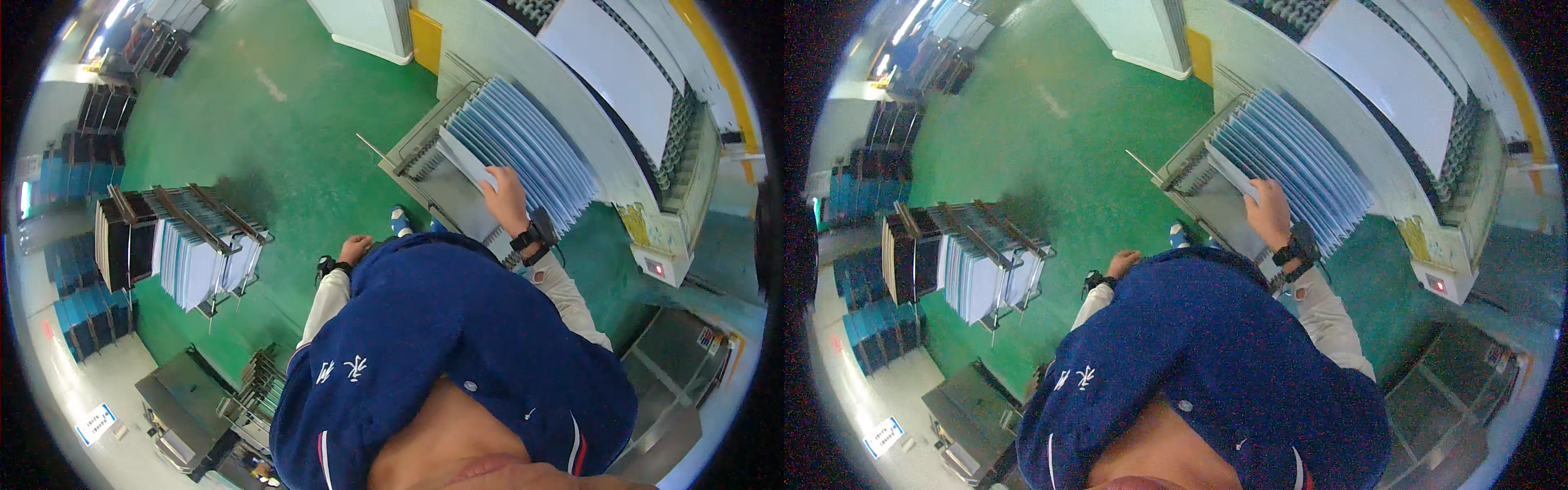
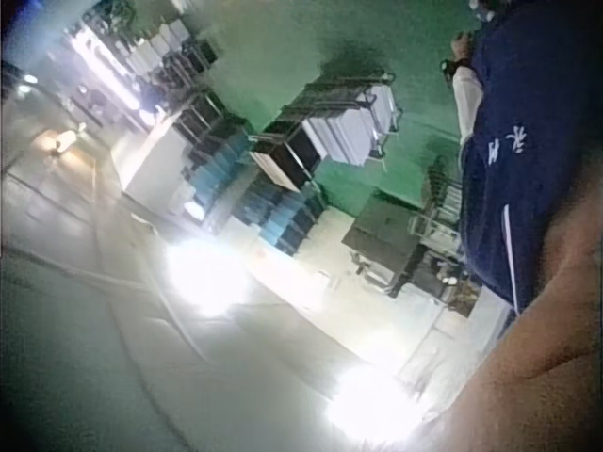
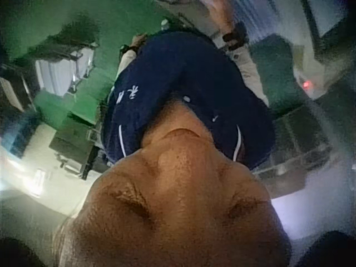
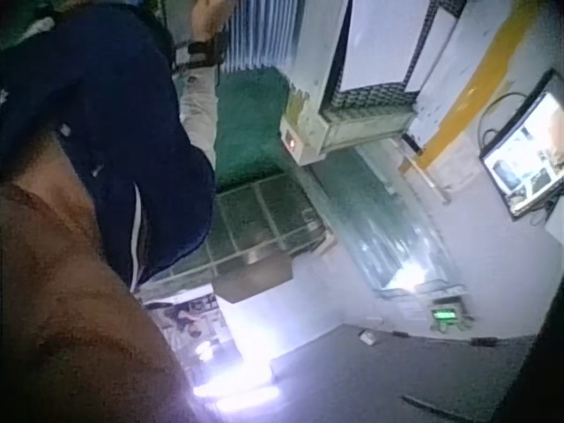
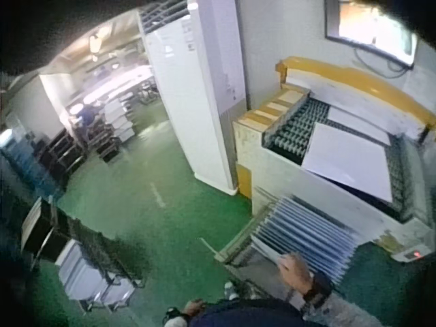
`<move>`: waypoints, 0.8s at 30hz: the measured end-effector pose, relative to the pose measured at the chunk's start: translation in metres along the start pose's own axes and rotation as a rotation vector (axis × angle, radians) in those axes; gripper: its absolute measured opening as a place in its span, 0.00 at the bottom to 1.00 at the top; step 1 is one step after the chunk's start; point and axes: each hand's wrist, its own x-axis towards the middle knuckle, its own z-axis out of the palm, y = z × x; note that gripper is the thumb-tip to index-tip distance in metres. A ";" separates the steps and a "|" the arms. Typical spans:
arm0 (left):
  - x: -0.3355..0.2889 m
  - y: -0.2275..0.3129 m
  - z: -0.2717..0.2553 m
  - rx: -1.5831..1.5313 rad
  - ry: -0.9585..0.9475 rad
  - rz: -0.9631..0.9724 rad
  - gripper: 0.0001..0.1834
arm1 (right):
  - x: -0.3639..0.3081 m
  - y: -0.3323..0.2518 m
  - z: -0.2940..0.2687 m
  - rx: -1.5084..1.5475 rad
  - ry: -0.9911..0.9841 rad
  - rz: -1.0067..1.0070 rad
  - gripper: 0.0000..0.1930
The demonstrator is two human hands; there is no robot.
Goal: Feeding large sheets of material into a processing machine and organizing them on a rack.
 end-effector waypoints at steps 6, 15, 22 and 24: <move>0.008 -0.034 -0.017 0.088 0.021 0.029 0.23 | -0.001 -0.013 0.008 -0.009 0.011 -0.010 0.18; 0.001 -0.042 -0.021 -0.044 0.039 -0.030 0.24 | -0.006 0.011 0.029 -0.157 -0.089 0.097 0.19; 0.007 -0.063 -0.026 -0.052 0.074 -0.052 0.23 | -0.011 0.044 0.037 -0.296 -0.234 0.227 0.15; 0.006 -0.068 -0.027 -0.100 0.072 -0.058 0.22 | -0.009 0.058 0.038 -0.324 -0.291 0.281 0.15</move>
